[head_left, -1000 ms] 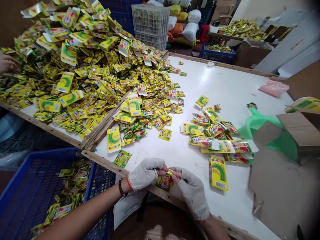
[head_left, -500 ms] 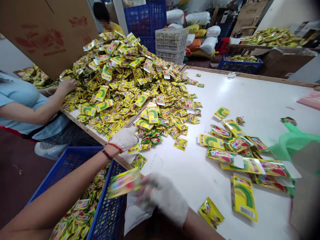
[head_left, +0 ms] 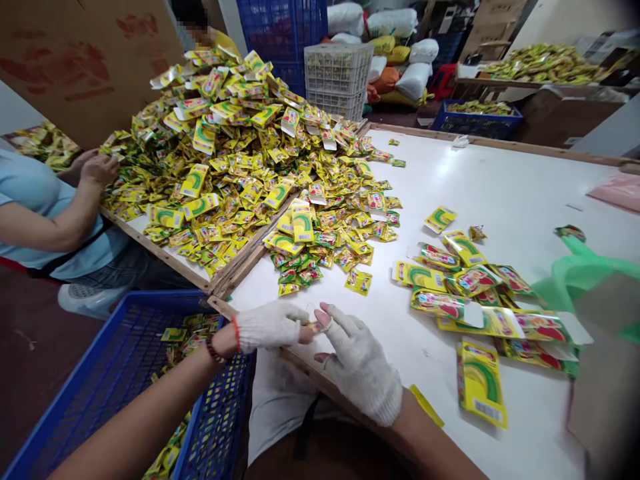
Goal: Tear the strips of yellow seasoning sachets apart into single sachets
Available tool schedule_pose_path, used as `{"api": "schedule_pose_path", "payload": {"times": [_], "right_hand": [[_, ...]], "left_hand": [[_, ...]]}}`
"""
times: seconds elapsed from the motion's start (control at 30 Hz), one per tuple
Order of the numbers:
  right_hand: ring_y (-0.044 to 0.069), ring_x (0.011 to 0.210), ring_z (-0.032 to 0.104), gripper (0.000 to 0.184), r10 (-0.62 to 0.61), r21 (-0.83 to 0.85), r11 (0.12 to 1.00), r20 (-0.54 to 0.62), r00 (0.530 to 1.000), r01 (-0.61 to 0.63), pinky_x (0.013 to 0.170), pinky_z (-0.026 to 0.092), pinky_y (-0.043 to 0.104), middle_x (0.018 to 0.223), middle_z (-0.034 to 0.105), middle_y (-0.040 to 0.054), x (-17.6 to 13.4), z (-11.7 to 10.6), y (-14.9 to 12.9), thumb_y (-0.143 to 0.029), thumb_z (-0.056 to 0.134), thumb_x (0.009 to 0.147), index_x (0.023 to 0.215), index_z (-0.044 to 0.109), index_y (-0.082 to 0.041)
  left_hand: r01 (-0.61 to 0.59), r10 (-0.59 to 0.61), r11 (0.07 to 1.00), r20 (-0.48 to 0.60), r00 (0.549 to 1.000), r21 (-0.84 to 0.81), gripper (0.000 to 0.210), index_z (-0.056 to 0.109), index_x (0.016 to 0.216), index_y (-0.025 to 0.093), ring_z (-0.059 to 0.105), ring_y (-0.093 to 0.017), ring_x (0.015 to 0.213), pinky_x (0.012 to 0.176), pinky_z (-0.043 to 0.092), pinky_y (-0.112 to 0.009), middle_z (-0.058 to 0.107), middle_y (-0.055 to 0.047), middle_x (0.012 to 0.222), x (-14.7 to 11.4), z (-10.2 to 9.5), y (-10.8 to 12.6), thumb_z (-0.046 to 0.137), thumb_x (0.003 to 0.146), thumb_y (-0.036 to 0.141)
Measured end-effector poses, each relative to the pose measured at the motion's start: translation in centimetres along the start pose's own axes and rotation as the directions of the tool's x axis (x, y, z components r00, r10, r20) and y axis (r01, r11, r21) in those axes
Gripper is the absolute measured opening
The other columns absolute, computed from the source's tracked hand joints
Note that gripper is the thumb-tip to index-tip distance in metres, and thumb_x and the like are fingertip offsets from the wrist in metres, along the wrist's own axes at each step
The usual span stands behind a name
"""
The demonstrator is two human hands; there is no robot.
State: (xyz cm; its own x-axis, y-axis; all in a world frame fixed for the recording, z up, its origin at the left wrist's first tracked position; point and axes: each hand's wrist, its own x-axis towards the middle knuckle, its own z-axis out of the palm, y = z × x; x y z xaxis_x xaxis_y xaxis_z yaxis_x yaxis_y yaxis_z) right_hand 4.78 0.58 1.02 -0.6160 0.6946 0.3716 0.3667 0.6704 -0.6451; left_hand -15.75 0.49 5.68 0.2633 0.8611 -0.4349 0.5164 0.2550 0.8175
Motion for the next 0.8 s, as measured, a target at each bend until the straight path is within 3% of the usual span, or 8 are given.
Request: {"api": "schedule_pose_path", "payload": {"times": [0.07, 0.13, 0.2, 0.3, 0.37, 0.47, 0.63, 0.8], "right_hand": [[0.022, 0.088, 0.057, 0.036, 0.077, 0.012, 0.997, 0.059, 0.995, -0.078, 0.079, 0.046, 0.036, 0.098, 0.064, 0.0100, 0.1, -1.0, 0.3, -0.012, 0.058, 0.068, 0.104, 0.059, -0.017], [0.017, 0.073, 0.057, 0.018, 0.238, 0.075, 0.968, 0.055, 0.970, -0.241, 0.069, 0.047, 0.030, 0.079, 0.063, 0.0040, -0.7, -2.0, 0.9, -0.013, 0.055, 0.071, 0.087, 0.061, -0.018], [0.015, 0.067, 0.056, 0.014, 0.407, 0.155, 0.903, -0.004, 0.913, -0.401, 0.063, 0.047, 0.027, 0.075, 0.061, 0.0019, -2.3, -2.9, 1.6, -0.014, 0.052, 0.072, 0.084, 0.058, -0.018], [0.016, 0.068, 0.057, 0.017, 0.565, 0.251, 0.807, -0.066, 0.823, -0.534, 0.064, 0.048, 0.028, 0.077, 0.061, 0.0027, -5.1, -3.2, 2.4, -0.017, 0.053, 0.072, 0.089, 0.056, -0.017], [0.017, 0.072, 0.059, 0.019, 0.633, 0.354, 0.740, -0.078, 0.770, -0.573, 0.067, 0.050, 0.030, 0.080, 0.063, 0.0039, -6.6, -2.8, 2.7, -0.020, 0.054, 0.073, 0.092, 0.054, -0.017], [0.017, 0.073, 0.062, 0.028, 0.699, 0.507, 0.653, -0.116, 0.706, -0.563, 0.066, 0.053, 0.029, 0.086, 0.065, 0.0057, -8.0, -1.9, 2.9, -0.025, 0.054, 0.076, 0.103, 0.047, -0.017], [0.022, 0.087, 0.063, 0.029, 0.662, 0.405, 0.729, -0.212, 0.719, -0.552, 0.078, 0.053, 0.036, 0.098, 0.067, 0.0084, -8.7, -1.6, 3.4, -0.027, 0.057, 0.074, 0.102, 0.057, -0.017], [0.021, 0.079, 0.064, 0.020, 0.637, 0.329, 0.745, -0.094, 0.765, -0.581, 0.074, 0.054, 0.035, 0.087, 0.070, 0.0056, -8.5, -2.1, 3.5, -0.024, 0.057, 0.072, 0.090, 0.066, -0.018]], "left_hand": [[-0.010, 0.006, 0.999, 0.136, 0.991, 0.031, 0.038, 0.064, 0.066, 0.010, 0.047, -0.011, 0.050, 0.044, 0.033, -0.020, 0.057, -0.002, 0.057, 0.8, 1.7, 1.7, 0.054, 0.073, 0.045], [0.034, -0.026, 0.998, 0.146, 0.989, -0.053, 0.051, 0.063, 0.078, 0.008, 0.049, -0.012, 0.049, 0.046, 0.037, -0.020, 0.059, -0.005, 0.063, 1.5, 3.0, 2.7, 0.037, 0.081, 0.053], [-0.028, 0.034, 0.985, 0.030, 0.999, -0.172, 0.051, 0.057, 0.097, 0.010, 0.054, -0.013, 0.058, 0.053, 0.043, -0.022, 0.061, -0.007, 0.080, 1.9, 4.3, 2.8, 0.035, 0.082, 0.054], [-0.265, 0.212, 0.934, -0.226, 0.951, -0.241, 0.044, 0.046, 0.101, 0.016, 0.056, -0.016, 0.083, 0.074, 0.047, -0.026, 0.057, -0.006, 0.097, 2.4, 7.4, 1.4, 0.063, 0.070, 0.043], [-0.296, 0.199, 0.909, -0.318, 0.927, -0.293, 0.038, 0.042, 0.092, 0.019, 0.057, -0.016, 0.086, 0.079, 0.047, -0.029, 0.056, -0.004, 0.092, 2.8, 10.0, 0.1, 0.067, 0.068, 0.035], [-0.264, 0.117, 0.855, -0.330, 0.937, -0.446, 0.028, 0.038, 0.091, 0.020, 0.060, -0.014, 0.079, 0.075, 0.050, -0.030, 0.056, -0.002, 0.088, 3.5, 12.7, -1.2, 0.059, 0.076, 0.031], [-0.284, 0.223, 0.878, -0.197, 0.955, -0.384, 0.030, 0.047, 0.106, 0.016, 0.058, -0.016, 0.088, 0.081, 0.048, -0.030, 0.059, -0.005, 0.095, 4.0, 12.1, -1.2, 0.054, 0.080, 0.027], [-0.291, 0.286, 0.895, -0.064, 0.956, -0.337, 0.034, 0.048, 0.112, 0.014, 0.056, -0.016, 0.090, 0.081, 0.046, -0.030, 0.059, -0.007, 0.101, 3.6, 10.7, -1.0, 0.052, 0.081, 0.029]]}}
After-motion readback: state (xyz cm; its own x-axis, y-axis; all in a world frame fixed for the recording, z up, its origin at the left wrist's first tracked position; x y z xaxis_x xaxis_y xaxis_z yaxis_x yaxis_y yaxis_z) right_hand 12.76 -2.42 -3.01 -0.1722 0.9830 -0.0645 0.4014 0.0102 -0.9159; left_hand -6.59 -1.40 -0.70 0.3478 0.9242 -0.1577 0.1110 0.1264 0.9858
